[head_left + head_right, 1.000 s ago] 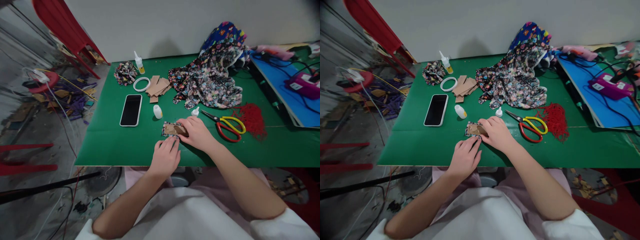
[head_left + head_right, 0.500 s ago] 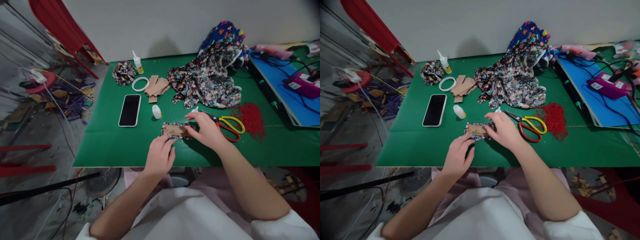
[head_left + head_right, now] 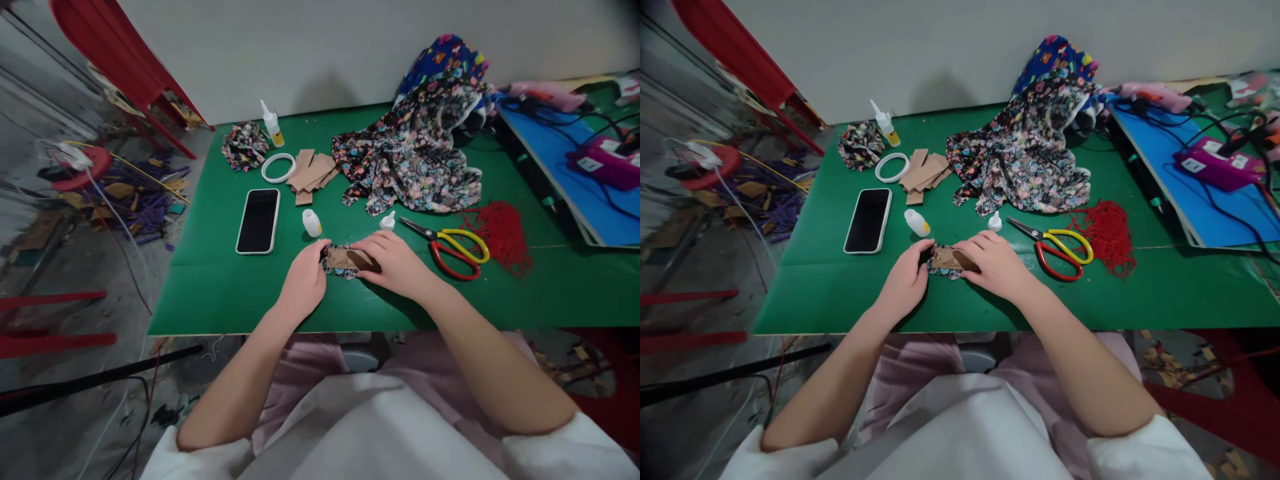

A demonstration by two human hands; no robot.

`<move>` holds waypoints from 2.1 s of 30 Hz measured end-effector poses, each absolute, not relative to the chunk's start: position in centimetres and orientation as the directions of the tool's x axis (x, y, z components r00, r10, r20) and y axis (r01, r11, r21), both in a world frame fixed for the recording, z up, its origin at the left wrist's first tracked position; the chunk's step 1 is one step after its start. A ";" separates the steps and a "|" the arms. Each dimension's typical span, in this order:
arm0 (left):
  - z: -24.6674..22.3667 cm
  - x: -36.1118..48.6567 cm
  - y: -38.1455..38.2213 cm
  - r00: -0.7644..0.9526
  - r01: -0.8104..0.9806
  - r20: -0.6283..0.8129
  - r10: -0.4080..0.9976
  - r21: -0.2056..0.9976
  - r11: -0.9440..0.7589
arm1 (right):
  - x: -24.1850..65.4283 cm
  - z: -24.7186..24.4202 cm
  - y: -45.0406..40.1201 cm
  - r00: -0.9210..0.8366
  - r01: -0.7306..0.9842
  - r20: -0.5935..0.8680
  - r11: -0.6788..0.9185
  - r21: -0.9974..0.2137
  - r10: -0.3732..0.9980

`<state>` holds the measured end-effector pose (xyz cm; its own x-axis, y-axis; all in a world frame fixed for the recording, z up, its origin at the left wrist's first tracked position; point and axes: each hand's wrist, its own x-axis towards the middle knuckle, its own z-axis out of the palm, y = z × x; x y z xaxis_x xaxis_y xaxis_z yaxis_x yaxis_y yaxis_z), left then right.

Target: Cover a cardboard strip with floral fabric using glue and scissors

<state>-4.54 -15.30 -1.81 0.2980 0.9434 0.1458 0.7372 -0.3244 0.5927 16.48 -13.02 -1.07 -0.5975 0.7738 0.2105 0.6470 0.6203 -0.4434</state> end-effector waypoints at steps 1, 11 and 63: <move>-2.0 -4.5 -15.3 0.302 0.743 0.155 0.941 0.579 -0.334 | 16.5 -1.1 -13.0 -0.596 0.648 0.211 0.619 -0.443 0.775; -2.7 -4.5 -15.3 0.296 0.757 0.201 0.934 0.547 -0.358 | 16.6 -1.3 -12.9 -0.589 0.657 0.192 0.604 -0.451 0.785; -2.7 -0.1 -21.4 0.475 0.812 0.198 0.857 0.275 -0.514 | 14.2 -1.5 -10.0 -0.580 0.794 0.092 0.587 -0.158 0.809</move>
